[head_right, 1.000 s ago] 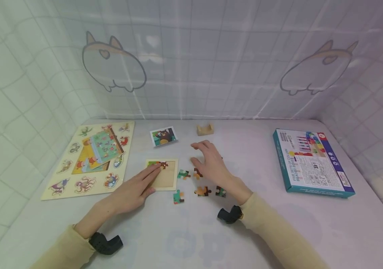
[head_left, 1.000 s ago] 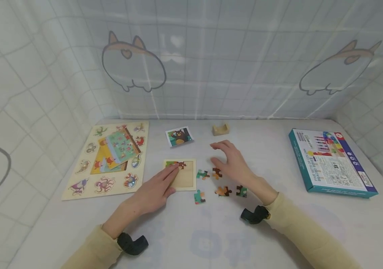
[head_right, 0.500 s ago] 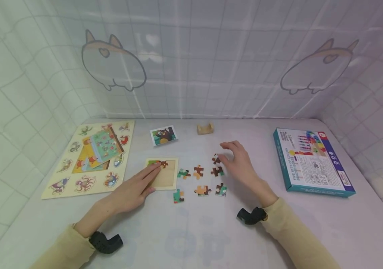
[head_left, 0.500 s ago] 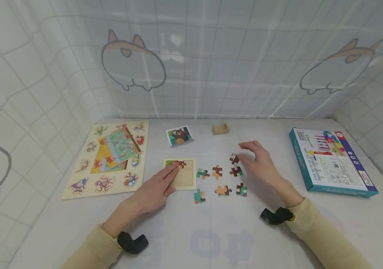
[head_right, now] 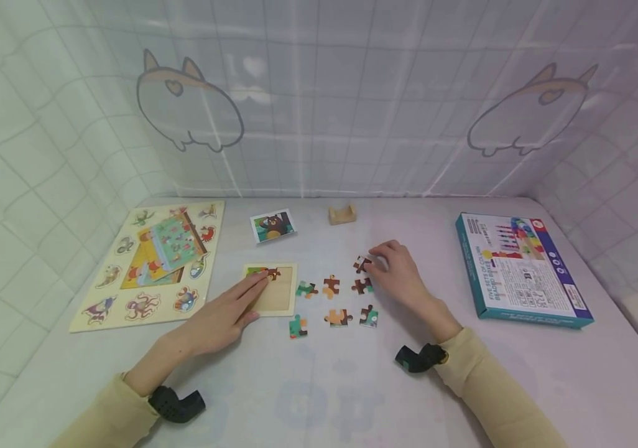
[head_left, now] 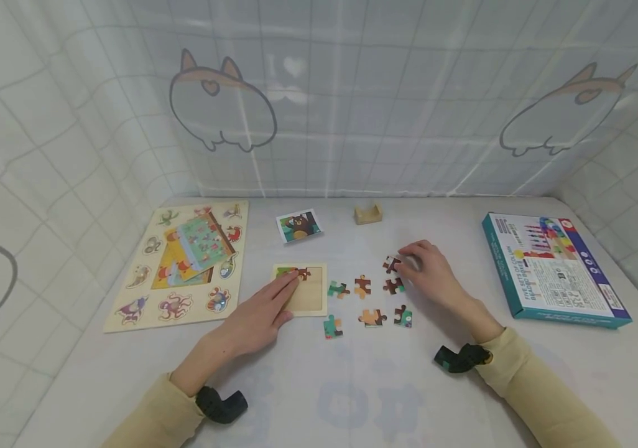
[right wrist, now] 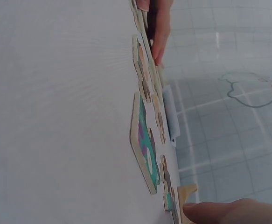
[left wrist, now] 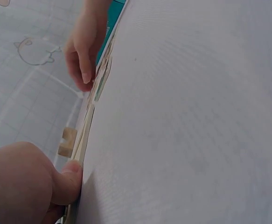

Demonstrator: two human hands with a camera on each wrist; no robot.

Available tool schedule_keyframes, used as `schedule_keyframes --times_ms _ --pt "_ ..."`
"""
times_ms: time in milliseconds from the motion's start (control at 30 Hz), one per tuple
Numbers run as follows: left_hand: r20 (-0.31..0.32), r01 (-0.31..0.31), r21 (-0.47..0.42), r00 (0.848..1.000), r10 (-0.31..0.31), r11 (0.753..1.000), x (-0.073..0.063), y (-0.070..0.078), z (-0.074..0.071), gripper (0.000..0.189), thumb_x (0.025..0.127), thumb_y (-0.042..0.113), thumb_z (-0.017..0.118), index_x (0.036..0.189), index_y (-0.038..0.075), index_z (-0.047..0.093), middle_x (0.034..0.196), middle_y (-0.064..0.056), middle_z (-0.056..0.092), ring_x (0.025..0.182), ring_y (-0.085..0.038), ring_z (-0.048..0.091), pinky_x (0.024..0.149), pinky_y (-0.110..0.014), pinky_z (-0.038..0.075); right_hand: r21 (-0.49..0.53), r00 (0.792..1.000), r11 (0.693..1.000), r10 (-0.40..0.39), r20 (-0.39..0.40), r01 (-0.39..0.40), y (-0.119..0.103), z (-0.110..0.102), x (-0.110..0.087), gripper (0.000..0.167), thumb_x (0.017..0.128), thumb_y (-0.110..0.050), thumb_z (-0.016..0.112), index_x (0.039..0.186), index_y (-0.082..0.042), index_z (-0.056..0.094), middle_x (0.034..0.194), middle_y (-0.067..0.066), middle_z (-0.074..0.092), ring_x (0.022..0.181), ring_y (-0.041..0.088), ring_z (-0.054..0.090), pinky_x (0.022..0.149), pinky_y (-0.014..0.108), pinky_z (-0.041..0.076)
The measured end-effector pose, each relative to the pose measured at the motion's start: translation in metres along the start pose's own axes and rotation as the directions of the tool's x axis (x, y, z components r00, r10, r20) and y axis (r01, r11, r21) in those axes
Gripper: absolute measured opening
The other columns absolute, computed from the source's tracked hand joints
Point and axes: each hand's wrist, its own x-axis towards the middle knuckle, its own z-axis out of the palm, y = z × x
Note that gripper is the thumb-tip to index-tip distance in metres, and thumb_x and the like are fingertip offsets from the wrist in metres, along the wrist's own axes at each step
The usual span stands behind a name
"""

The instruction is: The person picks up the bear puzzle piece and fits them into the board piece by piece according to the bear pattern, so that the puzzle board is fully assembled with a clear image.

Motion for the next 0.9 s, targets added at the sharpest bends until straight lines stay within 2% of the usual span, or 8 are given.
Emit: schedule_keyframes --times_ms 500,900 --pt "-0.007 -0.007 0.01 1.0 0.007 1.0 -0.0001 -0.0013 0.0015 0.062 0.104 0.023 0.052 0.156 0.0 0.028 0.166 -0.012 0.022 0.152 -0.031 0.024 0.122 -0.047 0.027 -0.018 0.998 0.998 -0.058 -0.024 0.057 0.0048 0.0059 0.0016 0.025 0.09 -0.014 0.074 0.108 0.002 0.07 0.12 0.019 0.059 0.117 0.037 0.05 0.102 0.054 0.041" --pt "-0.005 -0.009 0.012 1.0 0.009 1.0 0.0002 -0.0015 0.0016 0.062 0.104 0.023 0.053 0.156 0.0 0.028 0.166 -0.012 0.021 0.152 -0.031 0.023 0.122 -0.047 0.027 -0.026 0.995 0.996 -0.088 -0.038 0.087 0.0066 0.0062 0.0003 0.023 0.089 -0.011 0.075 0.107 0.002 0.071 0.119 0.018 0.059 0.116 0.036 0.049 0.1 0.054 0.042"
